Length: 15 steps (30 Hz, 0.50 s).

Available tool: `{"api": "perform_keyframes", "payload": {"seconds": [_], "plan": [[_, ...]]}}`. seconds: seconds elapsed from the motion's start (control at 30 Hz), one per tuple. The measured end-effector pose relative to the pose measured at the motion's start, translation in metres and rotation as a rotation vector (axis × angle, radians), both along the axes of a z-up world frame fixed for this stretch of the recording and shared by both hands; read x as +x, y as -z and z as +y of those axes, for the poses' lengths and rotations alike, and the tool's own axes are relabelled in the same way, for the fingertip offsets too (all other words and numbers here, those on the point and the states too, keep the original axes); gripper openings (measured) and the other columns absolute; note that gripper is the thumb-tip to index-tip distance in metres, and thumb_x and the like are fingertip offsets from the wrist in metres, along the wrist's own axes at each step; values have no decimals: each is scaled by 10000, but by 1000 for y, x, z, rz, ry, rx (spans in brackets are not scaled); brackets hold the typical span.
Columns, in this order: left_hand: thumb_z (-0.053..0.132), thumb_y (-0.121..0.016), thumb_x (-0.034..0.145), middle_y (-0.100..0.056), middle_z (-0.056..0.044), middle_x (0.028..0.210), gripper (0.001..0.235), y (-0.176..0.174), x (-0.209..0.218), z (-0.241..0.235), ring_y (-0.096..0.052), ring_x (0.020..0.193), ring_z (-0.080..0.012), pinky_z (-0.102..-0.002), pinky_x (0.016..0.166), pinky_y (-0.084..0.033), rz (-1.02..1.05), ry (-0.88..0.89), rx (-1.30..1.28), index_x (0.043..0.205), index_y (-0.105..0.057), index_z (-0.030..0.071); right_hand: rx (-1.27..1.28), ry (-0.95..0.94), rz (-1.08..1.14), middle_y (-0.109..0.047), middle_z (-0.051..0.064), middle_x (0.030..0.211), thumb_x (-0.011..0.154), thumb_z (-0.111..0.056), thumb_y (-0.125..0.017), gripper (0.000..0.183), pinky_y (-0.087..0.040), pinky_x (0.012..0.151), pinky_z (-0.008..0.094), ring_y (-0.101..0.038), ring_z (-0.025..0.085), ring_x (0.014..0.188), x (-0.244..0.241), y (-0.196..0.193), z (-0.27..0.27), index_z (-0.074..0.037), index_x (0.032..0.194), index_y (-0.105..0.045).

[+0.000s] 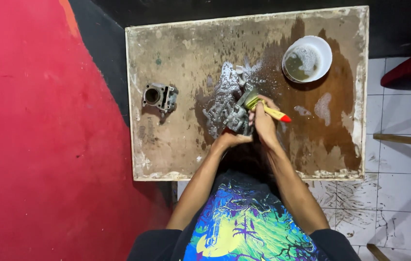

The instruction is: Cleaning a motorcycle engine crankcase using a brush and a bowl of cleaning fluid.

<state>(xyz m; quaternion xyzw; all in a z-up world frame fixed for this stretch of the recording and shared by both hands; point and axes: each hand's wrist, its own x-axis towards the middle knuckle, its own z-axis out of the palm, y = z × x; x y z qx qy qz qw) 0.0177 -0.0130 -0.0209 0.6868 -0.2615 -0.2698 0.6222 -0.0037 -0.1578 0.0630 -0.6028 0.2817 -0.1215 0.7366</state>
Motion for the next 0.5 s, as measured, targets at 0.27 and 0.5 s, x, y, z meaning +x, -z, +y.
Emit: {"api": "perform_keyframes", "payload": {"seconds": [0.27, 0.5], "plan": [[182, -868, 756, -740, -35, 1129, 498, 26, -8, 7, -666, 1011, -146, -324, 940, -572, 225, 65, 312, 1210, -713, 50, 333, -60, 43, -625, 79, 800, 1091, -201, -423, 316, -453, 466, 262, -512, 89, 549, -5, 0, -32, 15, 1253, -588], [192, -898, 700, -729, -37, 1109, 583, 53, -12, 9, -677, 999, -146, -337, 928, -590, 285, 21, 236, 1219, -667, 63, 297, -134, 127, -596, 72, 784, 1088, -174, -434, 306, -431, 445, 262, -481, 87, 535, -7, -9, -20, 24, 1249, -603]]}}
